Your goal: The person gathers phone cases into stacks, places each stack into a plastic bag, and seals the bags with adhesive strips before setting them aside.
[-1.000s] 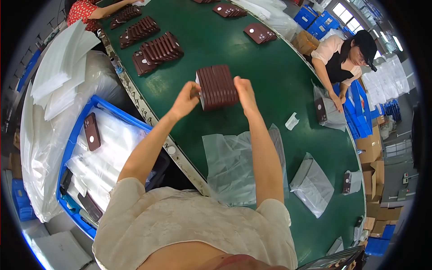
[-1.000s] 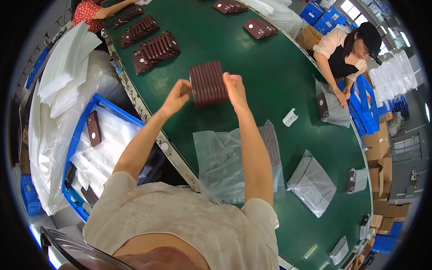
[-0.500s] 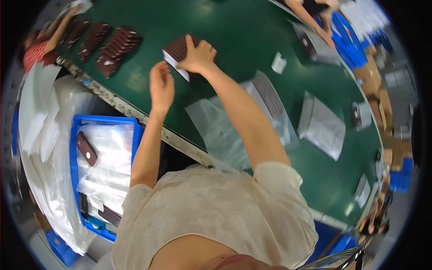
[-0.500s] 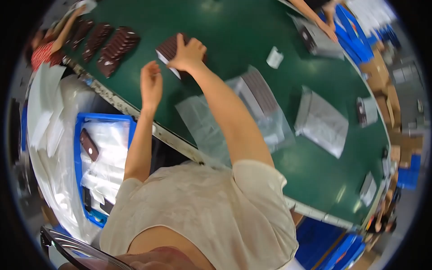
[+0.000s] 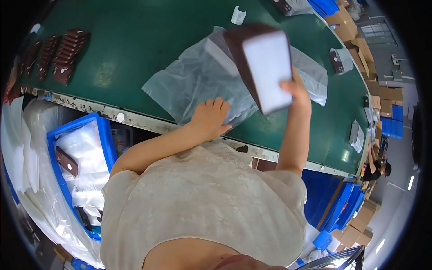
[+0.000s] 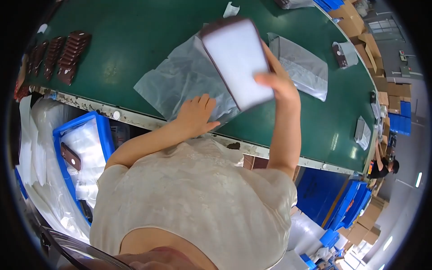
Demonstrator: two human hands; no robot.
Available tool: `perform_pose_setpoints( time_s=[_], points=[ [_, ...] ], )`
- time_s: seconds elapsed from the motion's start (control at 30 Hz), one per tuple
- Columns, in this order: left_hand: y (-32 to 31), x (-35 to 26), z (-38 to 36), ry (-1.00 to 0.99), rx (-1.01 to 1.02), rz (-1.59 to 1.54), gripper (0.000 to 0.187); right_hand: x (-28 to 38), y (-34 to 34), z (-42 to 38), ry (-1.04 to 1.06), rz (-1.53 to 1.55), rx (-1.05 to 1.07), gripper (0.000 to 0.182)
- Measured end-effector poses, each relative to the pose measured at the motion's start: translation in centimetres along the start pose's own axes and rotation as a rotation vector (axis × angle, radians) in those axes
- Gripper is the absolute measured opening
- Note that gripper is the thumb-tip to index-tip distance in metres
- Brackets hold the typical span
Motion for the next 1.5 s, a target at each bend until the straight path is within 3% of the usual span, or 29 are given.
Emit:
perform_pose_setpoints(
  time_s=[0.1, 0.2, 0.3, 0.37, 0.43, 0.47, 0.5, 0.6, 0.63, 0.73, 0.83, 0.87, 0.97, 1.0, 1.1, 1.23, 1.27, 1.37, 1.4, 1.5],
  points=[
    [-1.2, -0.2, -0.4, -0.027, 0.018, 0.057, 0.044, -1.0, 1.3, -6.8, -0.121, 0.162, -0.002, 0.124],
    [-2.0, 0.0, -0.4, -0.064, -0.036, 0.132, 0.036, -4.5, 2.7, -11.4, -0.115, 0.226, 0.023, 0.121],
    [0.0, 1.3, 0.7, 0.148, 0.009, -0.365, 0.021, -5.3, 1.9, -13.4, -0.146, 0.206, 0.102, 0.124],
    [2.1, 1.4, 1.3, 0.2, -0.033, -0.494, 0.018, -5.8, 1.2, -13.2, -0.156, 0.202, 0.141, 0.126],
    [4.1, 1.4, 1.8, 0.301, -0.127, -0.77, 0.013, -5.9, 0.3, -11.3, -0.18, 0.021, 0.142, 0.121],
    [4.9, 0.9, 1.9, 0.294, -0.127, -0.766, 0.013, -5.9, -0.3, -10.6, -0.19, -0.073, 0.144, 0.119],
    [5.7, 0.2, 1.7, 0.228, -0.19, -0.663, 0.012, -6.1, -0.8, -10.2, -0.181, -0.075, 0.144, 0.119],
    [6.8, -1.4, 0.8, 0.11, -0.335, -0.448, 0.009, -7.1, -2.6, -8.4, -0.144, -0.764, 0.004, 0.112],
    [6.8, -1.9, 0.6, 0.051, -0.345, -0.427, 0.009, -7.1, -3.8, -7.6, -0.134, -0.767, 0.014, 0.112],
    [6.5, -2.8, 0.3, -0.069, -0.356, -0.383, 0.009, -6.6, -7.6, -5.9, 0.233, -1.095, -0.109, 0.106],
    [6.1, -3.0, 0.1, -0.081, -0.323, -0.431, 0.009, -10.4, -8.6, -2.6, 0.42, -1.164, -0.134, 0.109],
    [6.0, -3.0, 0.0, -0.084, -0.327, -0.429, 0.009, -10.6, -9.1, -1.5, 0.425, -1.165, -0.136, 0.109],
    [6.0, -2.8, -0.4, -0.006, -0.217, -0.537, 0.011, -8.6, -11.1, 1.8, 0.064, -1.271, -0.181, 0.103],
    [6.0, -2.4, -0.7, -0.004, -0.221, -0.533, 0.011, -9.1, -11.2, 2.4, 0.07, -1.269, -0.179, 0.103],
    [6.4, -0.1, -1.6, 0.181, -0.139, -0.691, 0.018, -11.1, -11.0, 3.7, 0.263, -1.34, -0.289, 0.101],
    [5.9, 7.9, -4.8, 0.788, -0.007, -0.486, 0.029, -11.4, -10.6, 3.2, 0.29, -1.372, -0.328, 0.099],
    [4.7, 8.8, -4.7, 0.782, -0.001, -0.482, 0.029, -11.4, -10.7, 3.3, 0.285, -1.371, -0.336, 0.099],
    [2.7, 9.8, -4.0, 1.069, -0.132, -1.447, 0.025, -11.3, -10.9, 3.5, 0.245, -1.409, -0.358, 0.098],
    [1.3, 10.3, -3.7, 1.068, -0.137, -1.449, 0.025, -11.2, -10.9, 3.4, 0.25, -1.41, -0.356, 0.098],
    [-2.5, 11.0, -1.7, 0.715, -0.15, -1.676, 0.021, -10.4, -10.5, 2.6, 0.249, -1.456, -0.248, 0.094]
  ],
)
Point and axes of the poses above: each hand's wrist, its own z-axis towards the middle knuckle, its own y-axis out of the back of the hand, x = y × z, the point moved 1 cm from there along z, towards the middle knuckle, and after that the axes turned 6 degrees about y, right-handed, at the moved point
